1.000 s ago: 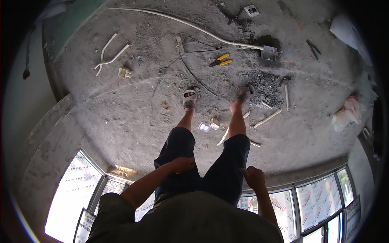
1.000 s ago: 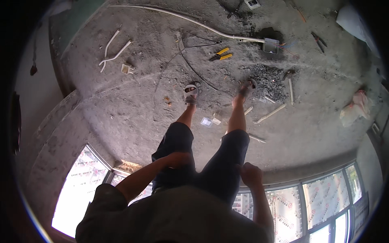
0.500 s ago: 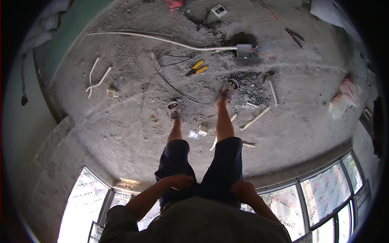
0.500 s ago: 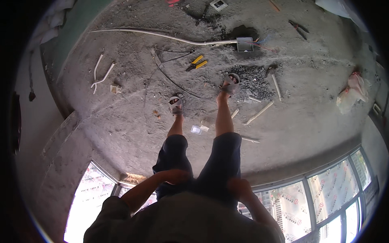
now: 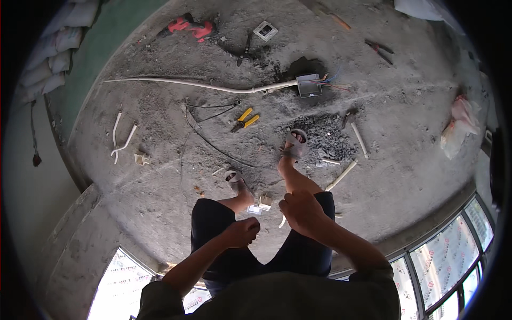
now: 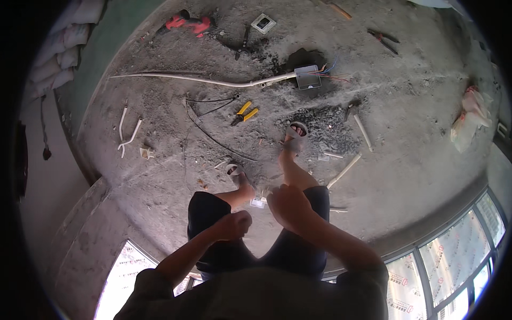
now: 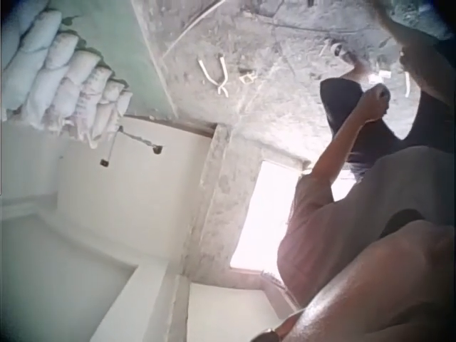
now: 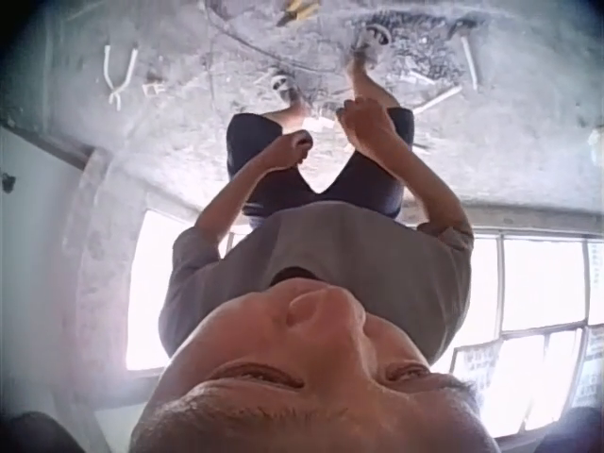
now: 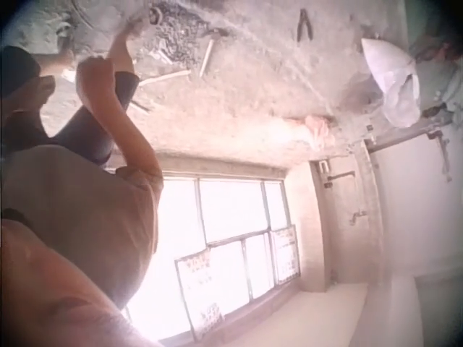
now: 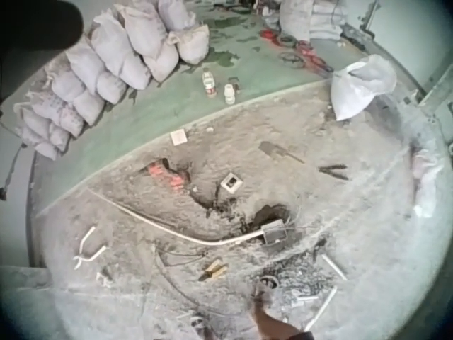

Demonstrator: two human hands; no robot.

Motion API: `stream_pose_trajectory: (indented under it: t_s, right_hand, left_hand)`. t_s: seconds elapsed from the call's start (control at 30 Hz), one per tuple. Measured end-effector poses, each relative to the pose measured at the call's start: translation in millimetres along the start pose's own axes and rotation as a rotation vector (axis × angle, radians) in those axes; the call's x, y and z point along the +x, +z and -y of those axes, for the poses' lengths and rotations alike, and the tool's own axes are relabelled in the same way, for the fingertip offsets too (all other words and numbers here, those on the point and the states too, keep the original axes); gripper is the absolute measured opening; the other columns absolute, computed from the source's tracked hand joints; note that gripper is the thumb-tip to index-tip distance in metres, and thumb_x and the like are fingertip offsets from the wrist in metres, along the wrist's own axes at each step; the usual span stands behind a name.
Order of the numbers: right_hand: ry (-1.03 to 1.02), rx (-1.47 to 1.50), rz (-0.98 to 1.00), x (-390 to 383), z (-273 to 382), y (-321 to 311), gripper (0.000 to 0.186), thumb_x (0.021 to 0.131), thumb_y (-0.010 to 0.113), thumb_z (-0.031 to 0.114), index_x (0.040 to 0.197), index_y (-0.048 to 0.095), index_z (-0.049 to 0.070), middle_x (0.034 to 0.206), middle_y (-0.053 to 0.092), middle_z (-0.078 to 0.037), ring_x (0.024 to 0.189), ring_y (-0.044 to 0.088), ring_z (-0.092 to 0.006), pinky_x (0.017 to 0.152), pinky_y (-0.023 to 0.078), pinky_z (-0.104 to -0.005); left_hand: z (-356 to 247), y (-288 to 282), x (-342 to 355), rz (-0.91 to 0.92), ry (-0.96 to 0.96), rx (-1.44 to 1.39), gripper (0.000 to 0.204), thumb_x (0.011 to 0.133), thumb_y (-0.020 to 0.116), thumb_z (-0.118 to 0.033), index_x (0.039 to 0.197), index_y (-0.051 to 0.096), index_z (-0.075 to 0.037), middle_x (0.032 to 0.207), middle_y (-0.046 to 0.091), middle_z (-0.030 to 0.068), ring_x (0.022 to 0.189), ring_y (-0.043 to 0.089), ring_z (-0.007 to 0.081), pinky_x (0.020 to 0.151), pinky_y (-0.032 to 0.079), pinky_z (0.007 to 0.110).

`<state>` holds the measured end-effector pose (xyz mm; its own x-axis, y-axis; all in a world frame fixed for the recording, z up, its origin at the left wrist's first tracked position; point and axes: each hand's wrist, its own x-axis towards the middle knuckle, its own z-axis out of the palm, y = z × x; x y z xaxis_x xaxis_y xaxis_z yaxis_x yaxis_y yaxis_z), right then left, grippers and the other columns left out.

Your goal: Installing and securing electrical conduits and wiring into a floor-mounted junction box.

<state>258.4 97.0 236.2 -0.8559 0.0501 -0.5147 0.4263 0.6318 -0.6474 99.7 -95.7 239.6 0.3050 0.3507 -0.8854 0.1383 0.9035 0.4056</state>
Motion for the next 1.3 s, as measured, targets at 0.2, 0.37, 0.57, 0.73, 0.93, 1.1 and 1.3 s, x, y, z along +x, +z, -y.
stream_pose_trajectory:
  t_s: [0.2,0.37,0.57,0.73,0.93,1.1,1.3]
  right_hand:
    - [-0.193,-0.334,-0.273,145.2,-53.9,18.2,0.010,0.072,0.060,0.015,0.078,0.060,0.008,0.078,0.057,-0.005,0.077,0.056,-0.0200,0.071,0.043,-0.0338]
    - [-0.282,-0.243,0.147,156.8,-74.7,37.1,0.012,0.079,0.061,0.018,0.084,0.063,0.007,0.080,0.060,-0.006,0.082,0.062,-0.0227,0.069,0.047,-0.0367]
    - [-0.256,-0.336,-0.005,140.6,-48.9,41.2,0.019,0.080,0.061,0.020,0.090,0.061,0.004,0.087,0.061,-0.008,0.086,0.061,-0.0244,0.074,0.047,-0.0372]
    - [-0.039,-0.414,-0.061,134.9,-43.4,61.3,0.025,0.082,0.064,0.026,0.095,0.060,0.005,0.090,0.060,-0.008,0.090,0.060,-0.0247,0.077,0.047,-0.0382]
    - [0.080,-0.265,0.136,128.2,-51.1,68.7,0.030,0.083,0.064,0.027,0.100,0.059,0.003,0.095,0.061,-0.012,0.094,0.059,-0.0294,0.083,0.045,-0.0430]
    - [0.043,-0.245,-0.169,126.0,-52.7,63.0,0.024,0.082,0.059,0.027,0.094,0.063,0.006,0.092,0.063,-0.012,0.087,0.064,-0.0300,0.074,0.049,-0.0454]
    - [0.113,-0.291,-0.108,136.2,-34.2,43.4,0.033,0.083,0.064,0.028,0.105,0.060,0.004,0.094,0.063,-0.013,0.090,0.063,-0.0302,0.079,0.049,-0.0427]
  left_hand:
    - [-21.2,-123.7,135.7,-0.490,0.265,-0.492,0.016,0.094,0.053,-0.018,0.096,0.058,-0.003,0.066,0.055,0.0006,0.055,0.053,0.0085,0.051,0.044,0.024]
    - [-31.6,-184.7,172.1,-0.446,0.558,-0.718,0.016,0.096,0.051,-0.018,0.096,0.058,-0.003,0.069,0.052,-0.0001,0.057,0.051,0.0087,0.051,0.040,0.024]
    - [-60.3,-199.3,184.1,-0.213,0.766,-0.965,0.018,0.097,0.050,-0.020,0.105,0.055,-0.005,0.081,0.054,0.0011,0.069,0.054,0.0113,0.055,0.042,0.026]
    - [-56.1,-193.0,211.7,-0.068,0.764,-1.105,0.020,0.095,0.051,-0.021,0.106,0.055,-0.005,0.083,0.056,0.0031,0.070,0.055,0.0137,0.057,0.044,0.028]
    - [-59.6,-168.8,196.7,0.046,0.694,-1.072,0.016,0.094,0.053,-0.017,0.099,0.057,-0.003,0.096,0.059,0.0079,0.083,0.057,0.0174,0.066,0.047,0.031]
    - [-39.1,-163.9,176.2,-0.222,0.708,-0.591,0.023,0.092,0.060,-0.016,0.111,0.062,-0.002,0.100,0.062,0.0020,0.086,0.055,0.0064,0.071,0.046,0.025]
    - [-26.1,-181.4,170.0,-0.115,0.703,-0.346,0.028,0.087,0.066,-0.020,0.105,0.066,0.001,0.093,0.066,0.0038,0.080,0.056,0.0075,0.073,0.046,0.024]
